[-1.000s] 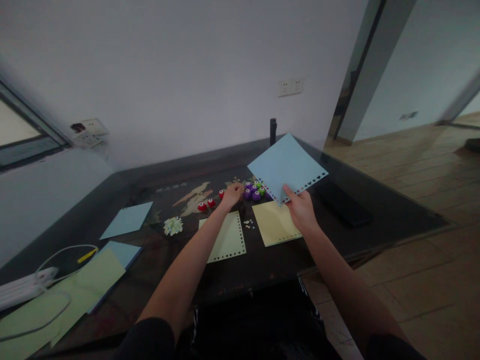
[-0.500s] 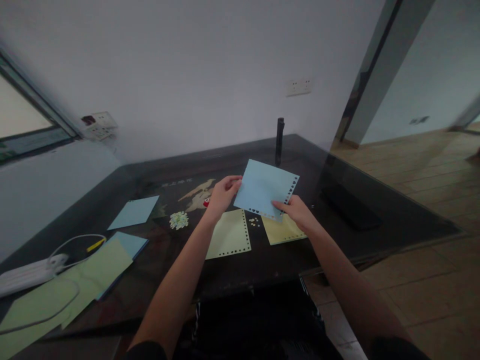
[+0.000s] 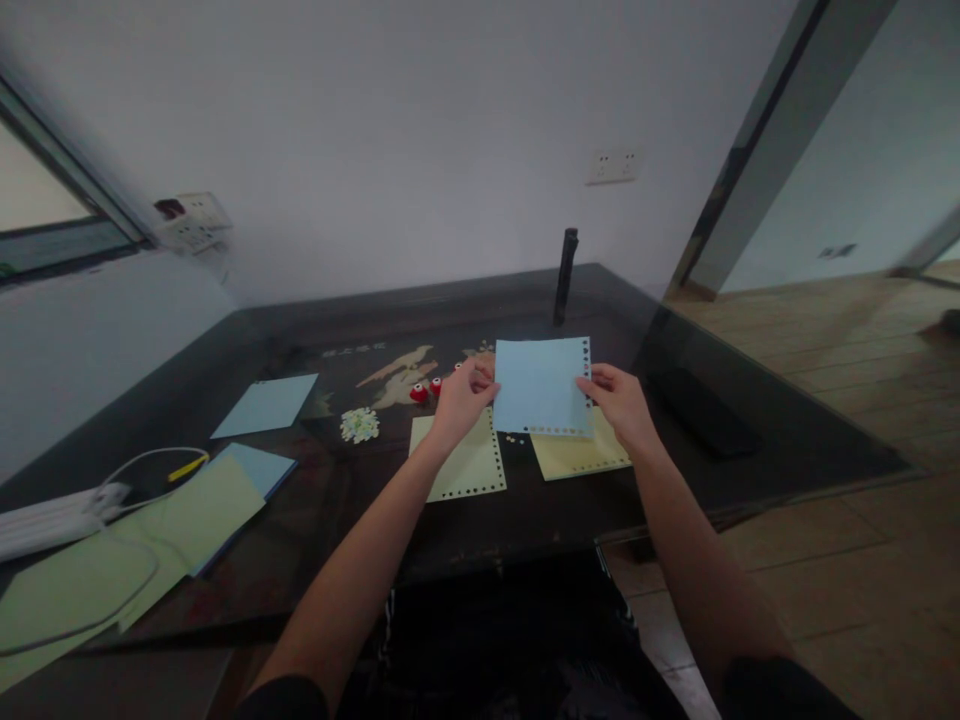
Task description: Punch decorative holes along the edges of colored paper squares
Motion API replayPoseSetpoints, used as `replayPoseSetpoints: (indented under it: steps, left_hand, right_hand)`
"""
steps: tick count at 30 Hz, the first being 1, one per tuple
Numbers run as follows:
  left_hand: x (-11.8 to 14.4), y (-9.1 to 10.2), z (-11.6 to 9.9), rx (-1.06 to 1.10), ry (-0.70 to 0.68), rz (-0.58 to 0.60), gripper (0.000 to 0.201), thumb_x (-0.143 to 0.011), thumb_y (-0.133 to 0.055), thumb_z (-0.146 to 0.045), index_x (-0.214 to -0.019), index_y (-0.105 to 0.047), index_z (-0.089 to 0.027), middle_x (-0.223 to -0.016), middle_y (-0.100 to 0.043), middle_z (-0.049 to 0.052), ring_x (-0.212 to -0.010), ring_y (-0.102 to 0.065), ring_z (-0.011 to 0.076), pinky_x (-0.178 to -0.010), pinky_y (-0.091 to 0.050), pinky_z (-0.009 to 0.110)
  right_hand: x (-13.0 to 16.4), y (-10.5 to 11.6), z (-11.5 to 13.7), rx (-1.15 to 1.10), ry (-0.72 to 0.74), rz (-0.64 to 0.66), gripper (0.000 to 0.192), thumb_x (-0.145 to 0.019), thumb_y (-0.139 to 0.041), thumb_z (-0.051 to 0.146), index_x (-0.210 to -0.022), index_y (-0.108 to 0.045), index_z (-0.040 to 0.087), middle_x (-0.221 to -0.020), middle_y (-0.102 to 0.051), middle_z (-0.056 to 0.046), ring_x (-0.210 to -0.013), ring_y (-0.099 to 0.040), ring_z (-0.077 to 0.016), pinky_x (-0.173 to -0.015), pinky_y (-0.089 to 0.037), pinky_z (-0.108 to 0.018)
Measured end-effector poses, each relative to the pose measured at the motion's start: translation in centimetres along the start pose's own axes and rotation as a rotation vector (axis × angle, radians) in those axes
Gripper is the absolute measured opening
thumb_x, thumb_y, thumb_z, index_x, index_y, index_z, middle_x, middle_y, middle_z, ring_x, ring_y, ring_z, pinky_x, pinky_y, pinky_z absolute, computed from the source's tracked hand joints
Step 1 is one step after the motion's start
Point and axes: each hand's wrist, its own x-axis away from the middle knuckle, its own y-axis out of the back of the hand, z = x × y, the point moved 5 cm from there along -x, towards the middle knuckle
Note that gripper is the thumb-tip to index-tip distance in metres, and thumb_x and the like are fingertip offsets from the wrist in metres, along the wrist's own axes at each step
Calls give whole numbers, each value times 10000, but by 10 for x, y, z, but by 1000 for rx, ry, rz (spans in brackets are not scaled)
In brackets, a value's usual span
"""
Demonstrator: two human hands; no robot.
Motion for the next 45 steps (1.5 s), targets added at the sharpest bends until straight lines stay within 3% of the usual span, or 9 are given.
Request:
replayPoseSetpoints:
  steps: [8,15,45]
  left_hand:
    - [18,-37,0,-202,-28,129,114,-723,-602,-148,-772,-508,-191,-641,-599,-30,-609,-586,118,-609,-453,239]
    - [27,-59,1,-355,-61,254,88,-736,-576,-140,-786,-528,-195,-681,-626,-15,-654,-597,138,-621,-439,249]
    - [39,-74,-2,-693,-51,404,131,-802,-549,-224,-932,-554,-223,-799,-683,6,-741,-628,170,-634,-433,253]
  right_hand:
    - [-3,30,7,427,70,28,407,-636,-660,331,-998,-636,147,-571,-558,23,-530,-513,-147,-512,-400,-273]
    - [4,42,-11,542,37,52,392,-652,-632,302,-1018,-629,160,-566,-547,31,-526,-514,-147,-525,-397,-275]
    - [11,45,-23,958,-74,115,353,-716,-648,251,-1067,-620,221,-716,-578,10,-656,-540,-145,-581,-361,-244]
